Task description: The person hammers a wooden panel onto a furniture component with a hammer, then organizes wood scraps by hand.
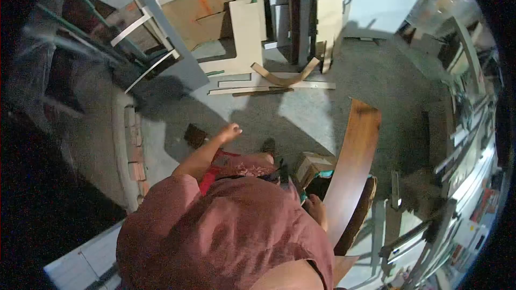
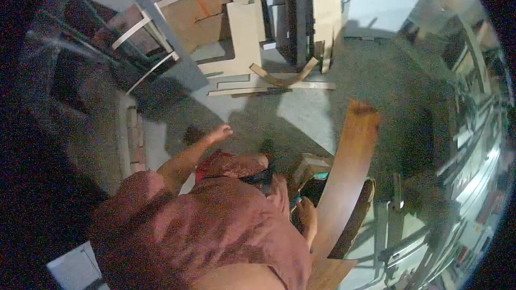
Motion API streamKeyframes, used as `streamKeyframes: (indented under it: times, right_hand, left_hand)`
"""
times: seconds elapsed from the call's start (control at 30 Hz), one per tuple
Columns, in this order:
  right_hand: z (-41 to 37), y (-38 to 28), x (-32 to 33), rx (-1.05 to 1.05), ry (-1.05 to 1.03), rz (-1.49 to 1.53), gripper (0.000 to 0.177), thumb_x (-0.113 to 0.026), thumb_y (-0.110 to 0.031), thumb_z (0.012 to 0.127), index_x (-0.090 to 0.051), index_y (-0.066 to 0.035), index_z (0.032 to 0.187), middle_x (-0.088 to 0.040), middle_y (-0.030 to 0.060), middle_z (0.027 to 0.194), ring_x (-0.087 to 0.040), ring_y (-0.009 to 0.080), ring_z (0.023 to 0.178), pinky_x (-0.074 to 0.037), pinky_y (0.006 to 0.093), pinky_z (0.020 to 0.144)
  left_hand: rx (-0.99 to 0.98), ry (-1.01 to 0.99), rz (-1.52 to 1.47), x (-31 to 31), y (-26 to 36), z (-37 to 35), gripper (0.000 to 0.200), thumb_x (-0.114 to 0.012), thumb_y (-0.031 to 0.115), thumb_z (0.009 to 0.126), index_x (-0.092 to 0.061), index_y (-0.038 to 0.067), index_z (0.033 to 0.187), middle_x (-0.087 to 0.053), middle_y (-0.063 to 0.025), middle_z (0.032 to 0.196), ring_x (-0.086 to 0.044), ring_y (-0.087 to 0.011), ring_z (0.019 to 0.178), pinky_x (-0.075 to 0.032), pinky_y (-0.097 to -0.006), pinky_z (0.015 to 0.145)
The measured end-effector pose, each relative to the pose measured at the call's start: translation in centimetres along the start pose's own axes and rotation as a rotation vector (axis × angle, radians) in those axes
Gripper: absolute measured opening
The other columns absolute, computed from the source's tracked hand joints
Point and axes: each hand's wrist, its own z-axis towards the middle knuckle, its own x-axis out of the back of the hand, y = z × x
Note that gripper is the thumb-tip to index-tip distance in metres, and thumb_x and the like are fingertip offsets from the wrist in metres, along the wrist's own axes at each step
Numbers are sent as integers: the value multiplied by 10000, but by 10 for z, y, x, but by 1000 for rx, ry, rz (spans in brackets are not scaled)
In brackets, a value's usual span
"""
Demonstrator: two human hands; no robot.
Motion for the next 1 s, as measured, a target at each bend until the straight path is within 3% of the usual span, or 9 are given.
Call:
streamKeyframes:
  times: [0.03,0.2,0.27,0.3,0.4,0.57,0.77,0.87,1.0]
  right_hand:
    - [8,2,-10,17,42,9,388,-546,-271,859,-527,2,1134,-603,204,1018,-566,348,973,-446,427,809]
    - [72,20,-41,61,18,91,388,-562,-243,841,-517,-5,1144,-583,209,1032,-558,350,974,-457,430,776]
    - [100,46,-33,68,-15,110,390,-569,-232,834,-512,-7,1147,-575,211,1037,-555,350,974,-461,431,762]
    - [111,56,-23,66,-24,123,391,-572,-227,831,-510,-8,1149,-571,211,1040,-554,350,974,-463,431,756]
    - [150,81,7,105,-42,129,396,-581,-210,820,-504,-12,1154,-558,214,1048,-549,351,974,-469,433,736]
    - [196,116,22,156,-52,-68,391,-575,-189,818,-493,-17,1159,-551,215,1023,-552,366,922,-469,438,707]
    - [246,64,27,-22,-157,23,408,-544,-264,845,-491,-27,1172,-569,178,1019,-569,318,907,-473,411,710]
    - [273,31,35,-69,-177,63,421,-528,-302,858,-490,-32,1178,-578,160,1017,-578,294,900,-475,398,712]
    - [336,-1,75,-15,-142,70,442,-507,-352,876,-488,-39,1187,-590,135,1014,-590,262,890,-477,380,714]
  left_hand:
    - [92,-3,-145,5,2,-3,513,-541,431,843,-529,27,1157,-601,-187,1036,-567,-316,972,-439,-406,826]
    - [164,0,10,-8,-46,-4,558,-521,471,839,-524,14,1159,-602,-188,1040,-566,-334,969,-438,-414,832]
    - [-43,-141,-133,-22,-74,-13,587,-491,500,838,-521,13,1163,-578,-195,1090,-541,-348,1012,-418,-433,864]
    - [-43,-141,-134,-32,-87,-15,587,-491,500,838,-521,13,1163,-578,-195,1090,-541,-348,1012,-418,-433,864]
    - [-58,40,81,-60,-118,-3,583,-469,513,840,-546,20,1140,-564,-190,1123,-528,-349,1024,-407,-435,872]
    - [42,-4,134,-38,-82,13,559,-474,497,845,-554,25,1132,-571,-183,1106,-542,-342,991,-419,-433,845]
    - [281,123,-484,20,4,62,517,-609,375,814,-530,-5,1155,-586,-162,1070,-588,-278,901,-477,-407,734]
    - [315,43,-374,62,61,80,482,-589,342,844,-525,-14,1162,-588,-162,1046,-597,-255,828,-488,-371,727]
    - [249,-1,-299,118,145,101,481,-553,338,873,-497,-11,1200,-587,-156,1047,-602,-255,846,-495,-376,750]
